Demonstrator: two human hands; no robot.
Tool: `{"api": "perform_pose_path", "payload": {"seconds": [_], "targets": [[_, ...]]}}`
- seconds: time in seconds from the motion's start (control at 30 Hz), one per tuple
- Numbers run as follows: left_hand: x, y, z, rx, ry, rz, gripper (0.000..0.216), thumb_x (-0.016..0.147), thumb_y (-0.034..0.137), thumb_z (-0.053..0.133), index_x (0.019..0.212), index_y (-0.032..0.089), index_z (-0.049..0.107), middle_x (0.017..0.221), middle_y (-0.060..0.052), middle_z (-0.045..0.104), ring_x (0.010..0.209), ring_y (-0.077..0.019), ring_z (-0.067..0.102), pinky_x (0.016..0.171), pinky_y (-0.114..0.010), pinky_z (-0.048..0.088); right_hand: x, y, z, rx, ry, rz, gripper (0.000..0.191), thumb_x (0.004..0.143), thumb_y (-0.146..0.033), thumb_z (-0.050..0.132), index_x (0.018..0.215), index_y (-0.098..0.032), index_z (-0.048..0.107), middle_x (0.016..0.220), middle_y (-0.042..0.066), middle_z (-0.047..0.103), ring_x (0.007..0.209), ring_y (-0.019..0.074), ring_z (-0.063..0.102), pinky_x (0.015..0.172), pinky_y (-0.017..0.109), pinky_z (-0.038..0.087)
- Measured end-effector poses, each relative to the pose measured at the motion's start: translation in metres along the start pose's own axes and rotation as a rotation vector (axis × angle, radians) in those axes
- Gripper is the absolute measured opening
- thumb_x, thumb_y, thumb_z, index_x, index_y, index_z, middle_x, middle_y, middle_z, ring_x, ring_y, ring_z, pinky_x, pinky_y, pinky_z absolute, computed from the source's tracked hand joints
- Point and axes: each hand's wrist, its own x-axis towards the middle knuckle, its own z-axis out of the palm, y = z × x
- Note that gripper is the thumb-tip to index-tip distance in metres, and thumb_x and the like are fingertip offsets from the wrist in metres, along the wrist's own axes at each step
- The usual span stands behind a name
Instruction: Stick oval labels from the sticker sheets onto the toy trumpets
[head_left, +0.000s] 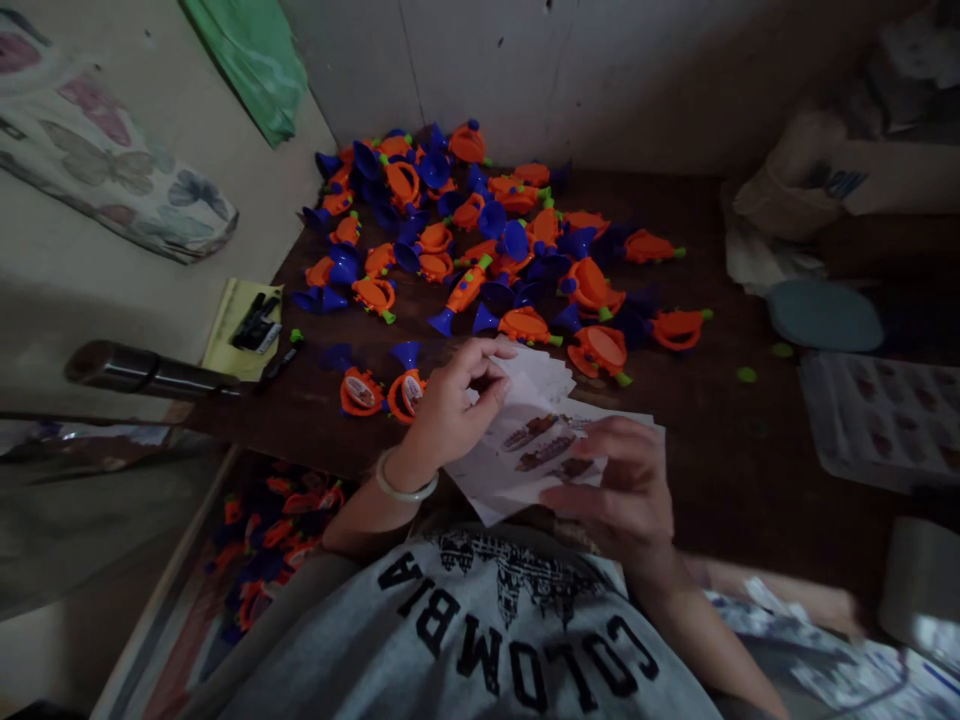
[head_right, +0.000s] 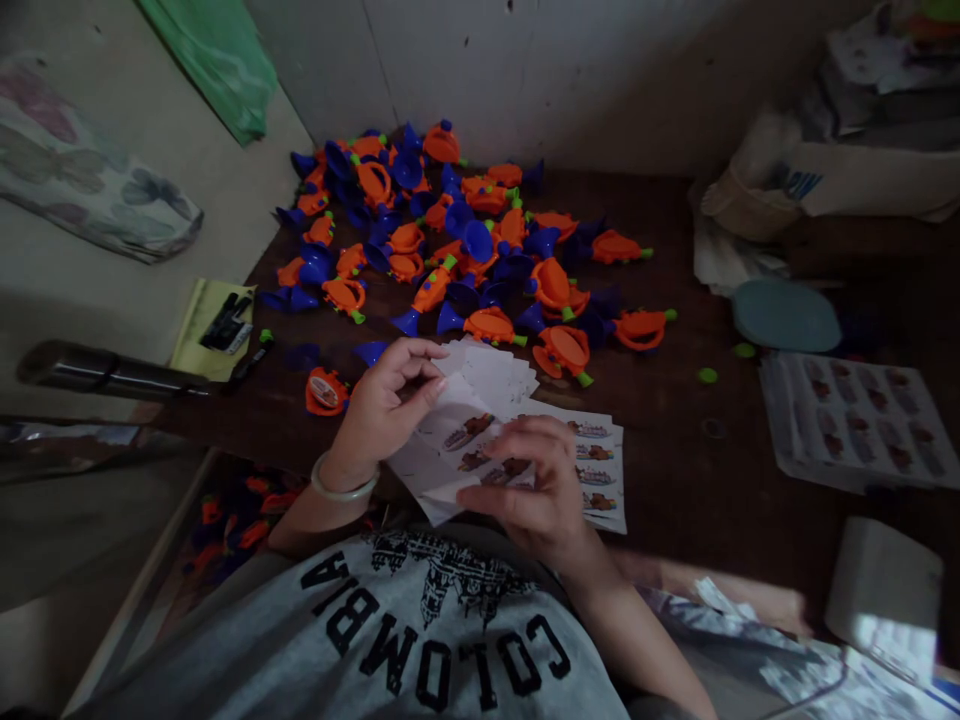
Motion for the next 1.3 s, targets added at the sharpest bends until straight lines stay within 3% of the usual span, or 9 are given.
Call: {"api": "perform_pose_path", "payload": {"seconds": [0.1,0.27,0.4,0.63,0.77,0.9,1.13,1.2,1.3], "targets": [[0.002,-0.002,-0.002,0.003,-0.030,0.017,0.025,0.097,0.016,0.062,0.121,0.021,0.060,0.085,0.002,0.072,0.076,-0.0104,0.067,0.071,-0.023,0.047,0.003,0.004,-0.001,-0.022,-0.045,0.093,0.046,0.091,-0.010,0.075,0.123,-0.043,0.075,0.130,0.004,0.061,0.125,0.0267,0.064,0.100,0.049,0.063],[0.003,-0.006,-0.001,-0.023,-0.056,0.010,0.027,0.097,0.020,0.065,0.124,0.023,0.060,0.082,0.003,0.073,0.071,-0.0102,0.064,0.066,-0.022,0.047,0.001,0.012,0.011,-0.042,-0.077,0.069,0.088,0.093,0.001,0.066,0.163,-0.044,0.039,0.135,0.007,0.067,0.103,0.0157,0.074,0.077,0.027,0.068],[0.004,-0.009,-0.001,0.090,-0.100,0.014,0.025,0.096,0.018,0.062,0.121,0.023,0.061,0.083,0.003,0.074,0.070,-0.0109,0.065,0.068,-0.022,0.047,-0.002,0.010,0.015,-0.005,-0.103,0.120,0.086,0.096,-0.004,0.065,0.166,-0.041,0.032,0.107,0.001,0.081,0.090,0.0169,0.079,0.076,0.030,0.069],[0.005,-0.011,0.003,0.171,-0.165,0.045,0.028,0.095,0.019,0.063,0.123,0.023,0.062,0.092,-0.001,0.076,0.077,-0.0126,0.070,0.074,-0.024,0.051,0.000,0.005,0.019,0.024,-0.097,0.255,0.063,0.095,-0.008,0.066,0.150,-0.034,0.048,0.088,-0.005,0.082,0.076,0.0175,0.079,0.076,0.033,0.066],[0.012,-0.018,0.006,0.179,-0.194,0.036,0.029,0.093,0.018,0.060,0.122,0.022,0.062,0.087,0.001,0.074,0.073,-0.0125,0.068,0.071,-0.024,0.050,-0.006,0.009,0.022,-0.089,-0.102,0.126,0.047,0.095,-0.004,0.064,0.132,-0.032,0.062,0.086,-0.002,0.080,0.074,0.0171,0.074,0.068,0.029,0.061],[0.030,-0.035,0.012,0.212,-0.182,0.004,0.027,0.092,0.016,0.060,0.118,0.022,0.062,0.084,0.002,0.074,0.072,-0.0125,0.068,0.073,-0.024,0.051,-0.020,0.012,0.018,-0.186,-0.144,-0.053,0.056,0.090,0.003,0.068,0.139,-0.024,0.061,0.093,0.002,0.081,0.085,0.0192,0.070,0.074,0.031,0.058],[0.075,-0.074,0.041,0.597,-0.251,0.069,0.020,0.100,0.016,0.060,0.118,0.019,0.068,0.116,-0.010,0.078,0.112,-0.0242,0.073,0.099,-0.038,0.057,-0.018,-0.003,0.006,0.072,-0.182,-0.204,0.040,0.094,0.001,0.063,0.127,-0.022,0.067,0.092,0.000,0.078,0.086,0.0173,0.063,0.080,0.036,0.052],[0.088,-0.083,0.038,0.650,-0.210,0.134,0.020,0.100,0.017,0.062,0.119,0.018,0.069,0.124,-0.013,0.075,0.124,-0.0264,0.068,0.110,-0.043,0.052,-0.014,-0.004,0.007,0.097,-0.177,-0.170,0.050,0.094,0.001,0.063,0.138,-0.024,0.063,0.090,0.000,0.078,0.084,0.0173,0.064,0.078,0.035,0.054],[0.109,-0.094,0.015,0.803,0.052,0.032,0.028,0.101,0.019,0.059,0.128,0.015,0.066,0.134,-0.019,0.069,0.132,-0.0312,0.062,0.116,-0.047,0.046,-0.012,-0.004,0.011,0.080,-0.153,-0.111,0.072,0.092,0.002,0.066,0.156,-0.028,0.050,0.085,-0.001,0.078,0.078,0.0176,0.063,0.071,0.032,0.055]]}}
